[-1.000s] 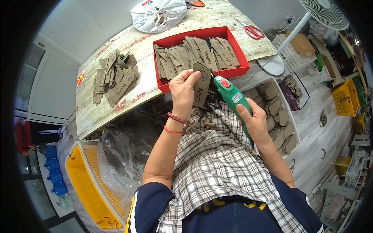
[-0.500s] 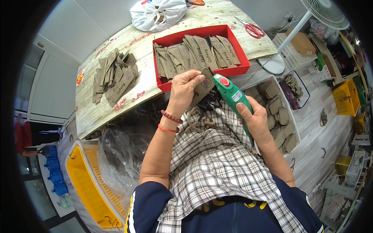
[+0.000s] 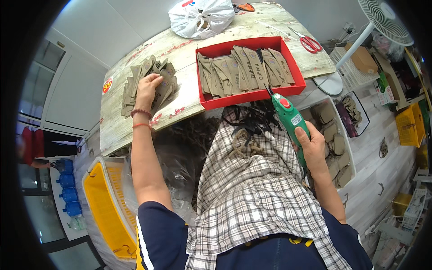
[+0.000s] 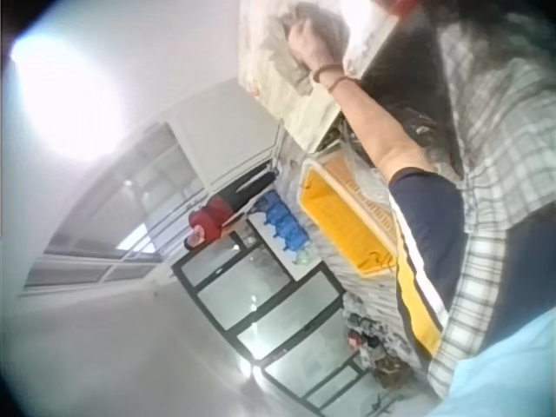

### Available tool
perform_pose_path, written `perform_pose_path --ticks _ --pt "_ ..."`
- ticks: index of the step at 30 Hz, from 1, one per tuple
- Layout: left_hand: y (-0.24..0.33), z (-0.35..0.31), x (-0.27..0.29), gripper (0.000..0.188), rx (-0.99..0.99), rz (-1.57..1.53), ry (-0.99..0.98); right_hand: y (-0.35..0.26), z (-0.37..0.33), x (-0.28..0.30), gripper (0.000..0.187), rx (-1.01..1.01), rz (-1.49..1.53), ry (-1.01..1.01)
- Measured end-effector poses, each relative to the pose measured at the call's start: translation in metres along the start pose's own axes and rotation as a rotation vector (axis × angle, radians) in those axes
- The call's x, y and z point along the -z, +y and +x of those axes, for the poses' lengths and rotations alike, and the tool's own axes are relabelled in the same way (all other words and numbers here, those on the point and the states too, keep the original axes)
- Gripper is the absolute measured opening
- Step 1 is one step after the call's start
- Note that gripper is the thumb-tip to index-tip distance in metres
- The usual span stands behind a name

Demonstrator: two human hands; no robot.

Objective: The person repeatedly picks up small cardboard tags from a red box and uses a green handheld rotary tool to grind or smooth the edges. After each tag is processed, it is placed on a pile on the table. The task continues in a repetitive cycle throughout the clip.

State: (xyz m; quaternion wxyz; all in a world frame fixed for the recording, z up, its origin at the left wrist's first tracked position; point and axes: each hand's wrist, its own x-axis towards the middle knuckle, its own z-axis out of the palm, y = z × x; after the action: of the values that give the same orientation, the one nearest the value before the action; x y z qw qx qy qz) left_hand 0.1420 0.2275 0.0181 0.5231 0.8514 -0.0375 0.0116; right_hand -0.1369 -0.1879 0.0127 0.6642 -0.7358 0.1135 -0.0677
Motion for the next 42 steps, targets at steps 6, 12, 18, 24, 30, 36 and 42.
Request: perform_pose_path --ticks 6,12,18,24,30,36,42 --pt "0.022 -0.003 -0.099 0.048 -0.406 0.843 0.247 0.019 -0.001 0.000 0.045 -0.006 -0.042 0.025" --pt "0.046 0.016 -0.210 0.054 -0.527 0.963 0.100 0.017 0.000 -0.002 0.046 -0.002 -0.052 0.023" --pt "0.065 0.004 -0.229 0.034 -0.517 0.782 0.189 0.018 -0.003 0.001 0.044 -0.014 -0.043 0.040" --pt "0.064 -0.004 -0.218 0.030 -0.157 -0.021 0.269 0.015 0.005 -0.003 0.041 0.039 -0.036 0.028" --pt "0.097 -0.040 -0.170 0.006 0.048 -1.040 0.153 0.003 0.011 -0.014 0.041 0.108 -0.044 0.035" --pt "0.113 -0.090 -0.181 0.005 0.105 -1.094 0.031 -0.010 0.011 -0.023 0.042 0.121 -0.088 0.029" --pt "0.108 -0.106 -0.212 0.006 0.162 -1.093 -0.030 -0.004 0.001 -0.015 0.044 0.102 -0.074 0.040"
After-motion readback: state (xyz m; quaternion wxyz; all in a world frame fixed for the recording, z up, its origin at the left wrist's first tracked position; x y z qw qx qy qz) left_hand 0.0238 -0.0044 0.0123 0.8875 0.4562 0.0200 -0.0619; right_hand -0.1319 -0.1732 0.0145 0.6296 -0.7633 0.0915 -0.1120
